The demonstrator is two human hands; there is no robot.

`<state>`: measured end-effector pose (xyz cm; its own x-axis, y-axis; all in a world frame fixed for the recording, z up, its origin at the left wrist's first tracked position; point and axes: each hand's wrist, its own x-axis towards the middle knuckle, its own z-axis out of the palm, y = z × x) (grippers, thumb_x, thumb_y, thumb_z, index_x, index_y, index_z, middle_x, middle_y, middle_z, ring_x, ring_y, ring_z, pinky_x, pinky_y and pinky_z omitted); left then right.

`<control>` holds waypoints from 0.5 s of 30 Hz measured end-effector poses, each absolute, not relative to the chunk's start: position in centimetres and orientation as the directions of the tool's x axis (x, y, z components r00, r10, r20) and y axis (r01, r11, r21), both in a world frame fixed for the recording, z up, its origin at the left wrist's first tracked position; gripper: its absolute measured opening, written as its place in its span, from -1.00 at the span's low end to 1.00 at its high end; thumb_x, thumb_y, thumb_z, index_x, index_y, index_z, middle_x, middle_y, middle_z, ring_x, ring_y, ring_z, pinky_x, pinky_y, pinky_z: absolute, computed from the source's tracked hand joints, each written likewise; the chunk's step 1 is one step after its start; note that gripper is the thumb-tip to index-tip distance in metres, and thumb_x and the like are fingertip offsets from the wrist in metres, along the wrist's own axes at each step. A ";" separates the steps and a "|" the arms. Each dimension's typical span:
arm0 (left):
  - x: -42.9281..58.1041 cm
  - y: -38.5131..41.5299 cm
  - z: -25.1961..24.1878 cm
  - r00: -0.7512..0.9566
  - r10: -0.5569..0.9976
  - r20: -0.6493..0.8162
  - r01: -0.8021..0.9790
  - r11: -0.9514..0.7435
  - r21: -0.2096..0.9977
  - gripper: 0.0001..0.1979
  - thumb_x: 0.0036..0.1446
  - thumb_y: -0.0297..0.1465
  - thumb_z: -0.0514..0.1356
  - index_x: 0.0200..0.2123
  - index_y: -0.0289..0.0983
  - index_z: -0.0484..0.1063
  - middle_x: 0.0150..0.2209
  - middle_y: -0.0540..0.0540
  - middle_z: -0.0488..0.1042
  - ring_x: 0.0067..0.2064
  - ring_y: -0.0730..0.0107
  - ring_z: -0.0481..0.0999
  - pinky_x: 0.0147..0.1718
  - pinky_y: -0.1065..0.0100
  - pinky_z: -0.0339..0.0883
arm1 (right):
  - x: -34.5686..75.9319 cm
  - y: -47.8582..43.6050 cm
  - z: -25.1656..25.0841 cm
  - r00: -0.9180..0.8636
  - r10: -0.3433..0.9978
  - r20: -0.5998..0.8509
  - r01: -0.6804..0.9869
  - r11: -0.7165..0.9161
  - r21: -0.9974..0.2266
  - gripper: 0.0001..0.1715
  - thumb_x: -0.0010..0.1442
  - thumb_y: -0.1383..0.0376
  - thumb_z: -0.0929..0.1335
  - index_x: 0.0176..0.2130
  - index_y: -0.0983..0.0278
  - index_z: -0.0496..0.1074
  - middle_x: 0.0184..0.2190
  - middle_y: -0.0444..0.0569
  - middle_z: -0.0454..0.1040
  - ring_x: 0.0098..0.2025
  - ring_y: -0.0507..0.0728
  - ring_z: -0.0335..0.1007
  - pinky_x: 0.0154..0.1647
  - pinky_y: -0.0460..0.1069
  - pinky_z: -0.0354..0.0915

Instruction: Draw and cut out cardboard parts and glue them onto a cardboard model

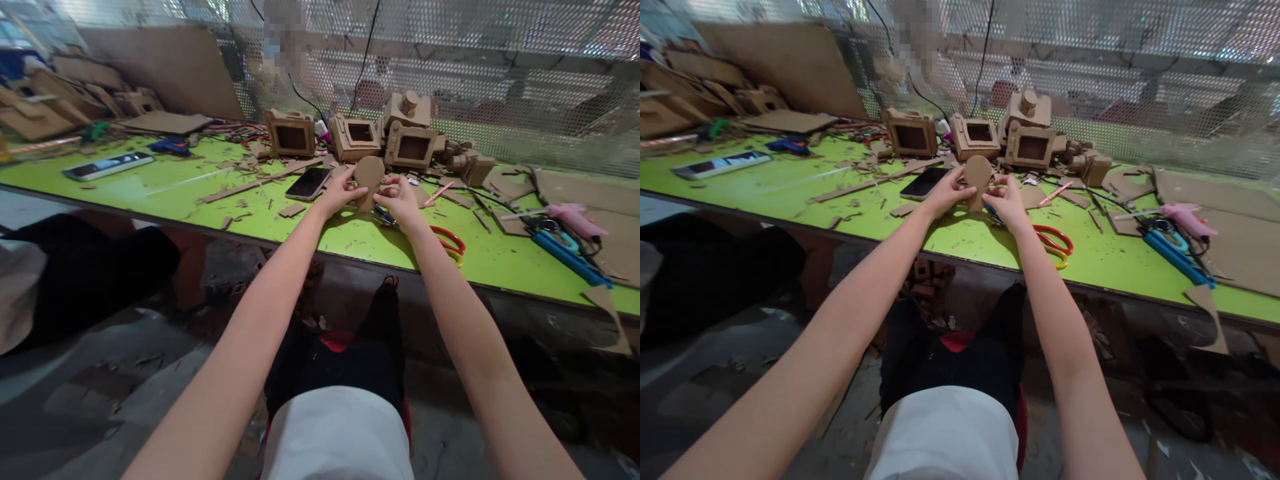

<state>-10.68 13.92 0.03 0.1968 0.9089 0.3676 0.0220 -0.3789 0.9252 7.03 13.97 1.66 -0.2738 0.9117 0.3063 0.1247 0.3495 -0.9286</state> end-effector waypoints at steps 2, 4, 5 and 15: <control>-10.8 13.8 0.0 0.192 0.922 0.337 0.021 -0.347 0.938 -0.19 -0.08 -0.19 0.37 0.23 -0.20 0.18 0.03 -0.23 0.49 -0.09 0.13 0.58 -0.19 0.21 0.48 | 7.1 14.1 1.6 -0.288 0.908 0.306 0.111 0.349 -0.931 -0.53 -0.06 0.37 0.40 -0.29 0.15 0.03 -0.46 -0.27 0.36 -0.28 0.04 0.43 -0.14 0.04 0.35; -10.9 13.8 0.0 0.188 0.932 0.309 0.013 -0.317 0.948 -0.20 -0.09 -0.17 0.38 0.22 -0.18 0.21 0.02 -0.22 0.50 -0.08 0.12 0.58 -0.21 0.23 0.48 | 7.1 14.2 1.5 -0.304 0.901 0.310 0.121 0.359 -0.925 -0.51 -0.07 0.36 0.42 -0.32 0.15 0.02 -0.48 -0.29 0.33 -0.30 0.04 0.41 -0.17 0.04 0.35; -10.9 13.8 -0.1 0.192 0.936 0.294 0.011 -0.302 0.953 -0.20 -0.10 -0.16 0.39 0.21 -0.16 0.22 0.02 -0.21 0.50 -0.08 0.12 0.57 -0.21 0.24 0.48 | 7.1 14.2 1.5 -0.312 0.897 0.312 0.130 0.366 -0.922 -0.51 -0.07 0.35 0.42 -0.33 0.15 0.01 -0.48 -0.29 0.32 -0.31 0.04 0.40 -0.18 0.04 0.34; -10.8 13.8 -0.3 0.239 0.944 0.227 0.006 -0.235 0.972 -0.24 -0.04 -0.28 0.34 0.24 -0.17 0.18 0.01 -0.23 0.50 -0.07 0.15 0.57 -0.16 0.20 0.48 | 6.9 13.6 1.6 -0.355 0.878 0.321 0.342 0.442 -0.829 -0.63 0.04 0.45 0.30 -0.23 0.17 0.06 -0.39 -0.20 0.30 -0.24 0.08 0.38 -0.16 0.04 0.33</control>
<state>-10.78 13.84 -0.32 0.2393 0.9440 0.2271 0.0064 -0.2354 0.9719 6.92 13.64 1.62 -0.3554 0.8779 0.3209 0.3422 0.4417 -0.8293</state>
